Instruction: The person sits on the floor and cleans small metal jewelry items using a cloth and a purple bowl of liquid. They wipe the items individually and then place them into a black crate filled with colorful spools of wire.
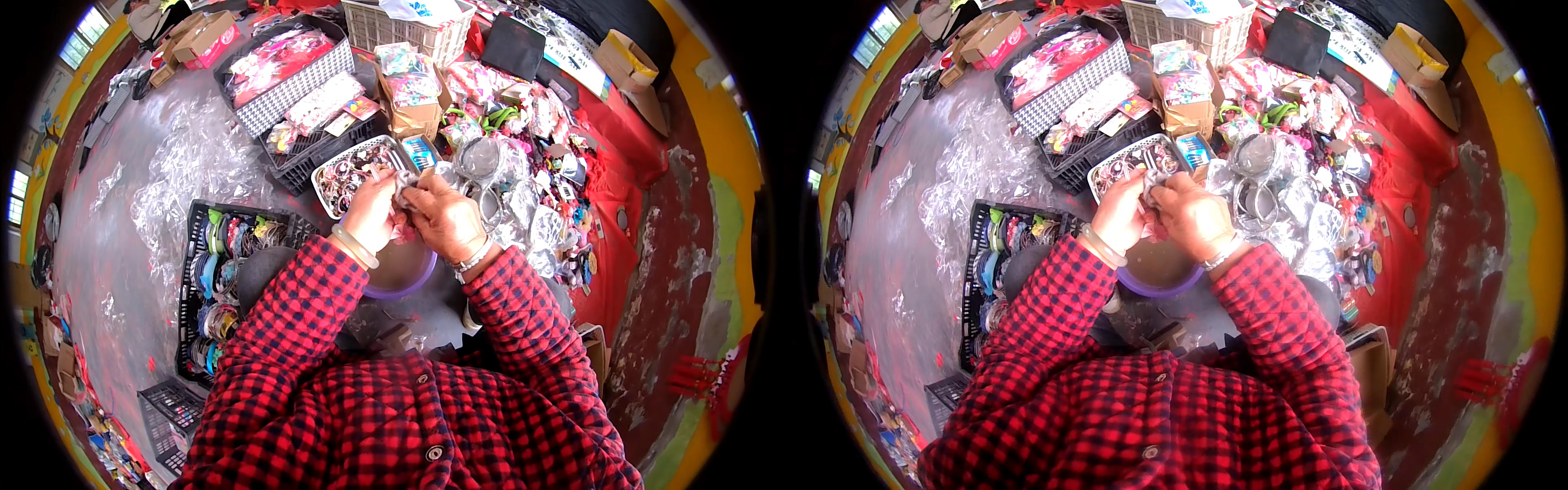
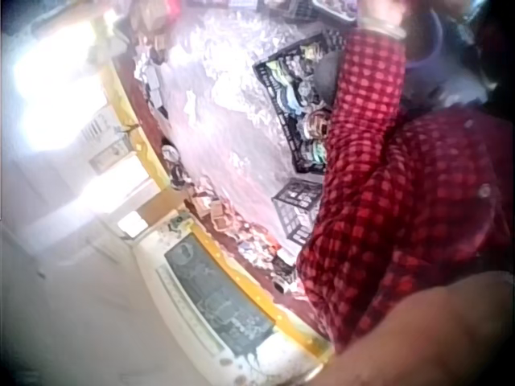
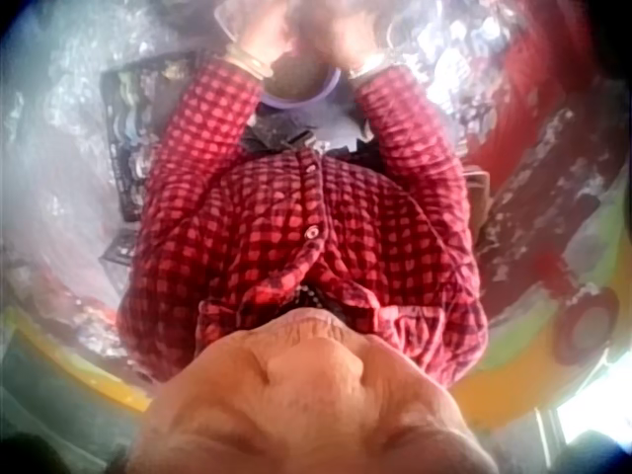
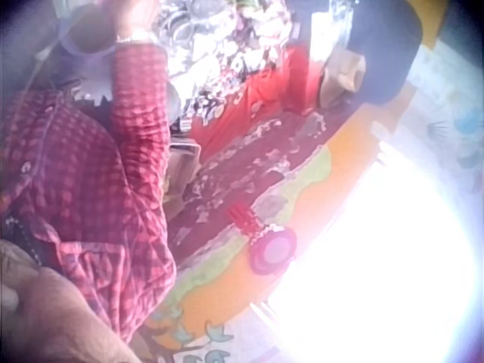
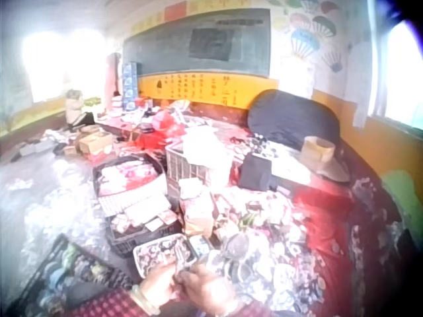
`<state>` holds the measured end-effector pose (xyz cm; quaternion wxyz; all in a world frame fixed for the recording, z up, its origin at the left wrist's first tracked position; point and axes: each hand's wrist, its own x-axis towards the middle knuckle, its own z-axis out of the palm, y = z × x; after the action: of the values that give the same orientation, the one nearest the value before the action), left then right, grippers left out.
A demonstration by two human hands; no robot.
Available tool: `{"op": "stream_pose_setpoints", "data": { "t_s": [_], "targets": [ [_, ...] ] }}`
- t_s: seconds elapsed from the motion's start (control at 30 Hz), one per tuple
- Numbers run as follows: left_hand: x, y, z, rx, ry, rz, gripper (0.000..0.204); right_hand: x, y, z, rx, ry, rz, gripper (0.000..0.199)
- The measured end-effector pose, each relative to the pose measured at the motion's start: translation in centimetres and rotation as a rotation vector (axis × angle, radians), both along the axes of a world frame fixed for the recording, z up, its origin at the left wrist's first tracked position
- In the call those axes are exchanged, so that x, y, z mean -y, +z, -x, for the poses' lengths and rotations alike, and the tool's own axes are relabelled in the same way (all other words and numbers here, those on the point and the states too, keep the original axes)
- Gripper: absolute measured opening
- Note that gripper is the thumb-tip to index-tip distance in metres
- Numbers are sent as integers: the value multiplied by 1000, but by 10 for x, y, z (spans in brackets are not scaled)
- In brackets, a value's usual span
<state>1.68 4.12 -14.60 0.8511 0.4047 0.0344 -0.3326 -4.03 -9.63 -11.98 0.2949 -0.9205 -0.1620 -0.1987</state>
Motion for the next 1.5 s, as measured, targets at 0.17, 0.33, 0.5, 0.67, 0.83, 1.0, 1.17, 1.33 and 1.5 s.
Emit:
{"op": "stream_pose_setpoints", "data": {
  "t_s": [0.17, 0.33, 0.5, 0.67, 0.83, 1.0, 1.17, 1.33, 1.5],
  "targets": [
    [-10, -4, -7, 27, 25, -4, 19, 4, 6, 2, -111, 37, 110, 22],
    [-23, 8, -24, 93, 161, -40, 19, 17, 16, 0, -170, -95, -278, 20],
    [-18, 11, -18, 36, 160, -71, 15, 10, 17, -1, -27, -85, -431, 23],
    [-9, 7, -12, 47, 163, -79, 15, -3, -4, -1, 144, 36, 124, 26],
    [-17, -7, -17, 82, 94, -38, 16, 5, -4, -4, 133, -35, 90, 20],
    [-23, 12, -19, 16, 146, -53, 14, 27, -11, -13, -90, -336, -58, 22],
    [-19, 9, -21, 6, 194, -7, 18, 45, -27, -21, -541, -129, -1021, 29],
    [-16, 9, -16, 77, 184, -31, 17, 30, -15, -16, -730, 44, -1094, 29],
    [-10, 6, -11, 100, 207, -101, 17, 32, -15, -16, -431, -87, -857, 22]
  ]
}}
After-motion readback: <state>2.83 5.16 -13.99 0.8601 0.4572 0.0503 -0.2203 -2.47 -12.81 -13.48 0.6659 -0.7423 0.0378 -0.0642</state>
